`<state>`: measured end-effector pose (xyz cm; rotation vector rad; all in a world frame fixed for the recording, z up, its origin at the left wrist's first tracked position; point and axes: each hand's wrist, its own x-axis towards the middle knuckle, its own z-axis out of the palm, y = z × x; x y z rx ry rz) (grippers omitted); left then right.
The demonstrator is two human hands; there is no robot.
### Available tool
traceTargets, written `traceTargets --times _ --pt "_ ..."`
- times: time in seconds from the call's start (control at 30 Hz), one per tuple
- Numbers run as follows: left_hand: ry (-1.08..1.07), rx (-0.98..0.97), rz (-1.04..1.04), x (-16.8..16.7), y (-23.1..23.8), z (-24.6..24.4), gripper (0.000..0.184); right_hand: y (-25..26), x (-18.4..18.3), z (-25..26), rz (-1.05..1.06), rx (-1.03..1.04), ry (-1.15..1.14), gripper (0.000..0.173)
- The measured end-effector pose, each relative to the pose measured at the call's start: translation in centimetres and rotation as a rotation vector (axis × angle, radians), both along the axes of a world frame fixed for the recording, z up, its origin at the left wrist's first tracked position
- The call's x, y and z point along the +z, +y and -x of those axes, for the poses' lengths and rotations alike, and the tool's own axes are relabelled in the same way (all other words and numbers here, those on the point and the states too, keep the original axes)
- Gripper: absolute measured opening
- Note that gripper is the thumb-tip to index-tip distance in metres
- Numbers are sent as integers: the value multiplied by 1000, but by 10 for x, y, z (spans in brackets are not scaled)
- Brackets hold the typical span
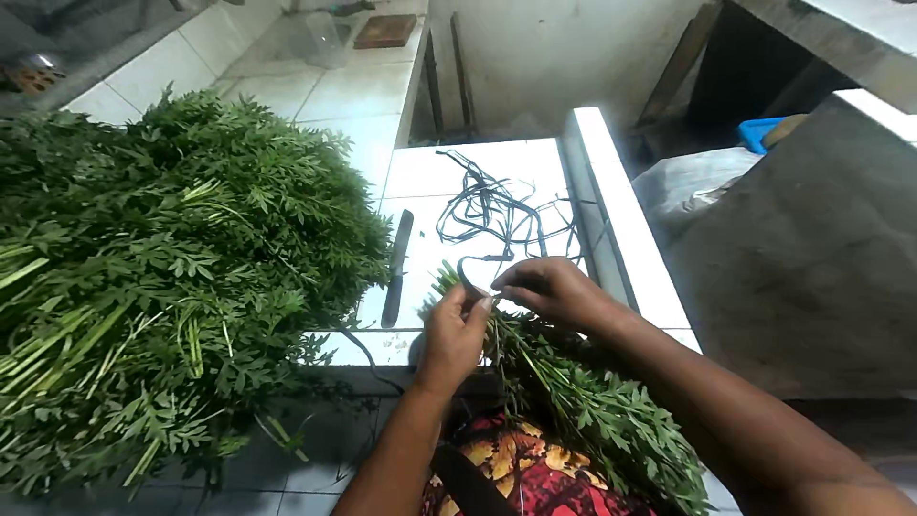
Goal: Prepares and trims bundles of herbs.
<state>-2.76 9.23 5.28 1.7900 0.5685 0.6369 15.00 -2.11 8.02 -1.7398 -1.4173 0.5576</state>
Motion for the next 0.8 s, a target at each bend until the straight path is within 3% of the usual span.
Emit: traceTargets --times 0.13,0.2,0.33,0.47,0.7,0.8 --pt "-16 33 97 1 0 -3 6 0 3 -1 81 26 354 16" --pt "-27 44 132 3 -1 -3 6 2 4 -1 180 60 379 15" --pt "-59 52 115 6 -4 -4 4 7 -2 -1 268 102 232 12" --pt "-122 55 -18 2 -4 -3 3 7 -14 3 138 79 133 15" --pt "-211 95 -217 -15 -12 -8 5 7 -25 27 -100 -143 -408 13" --pt "-228 101 -191 -13 -14 -8 6 6 -28 32 -217 -162 -422 11"
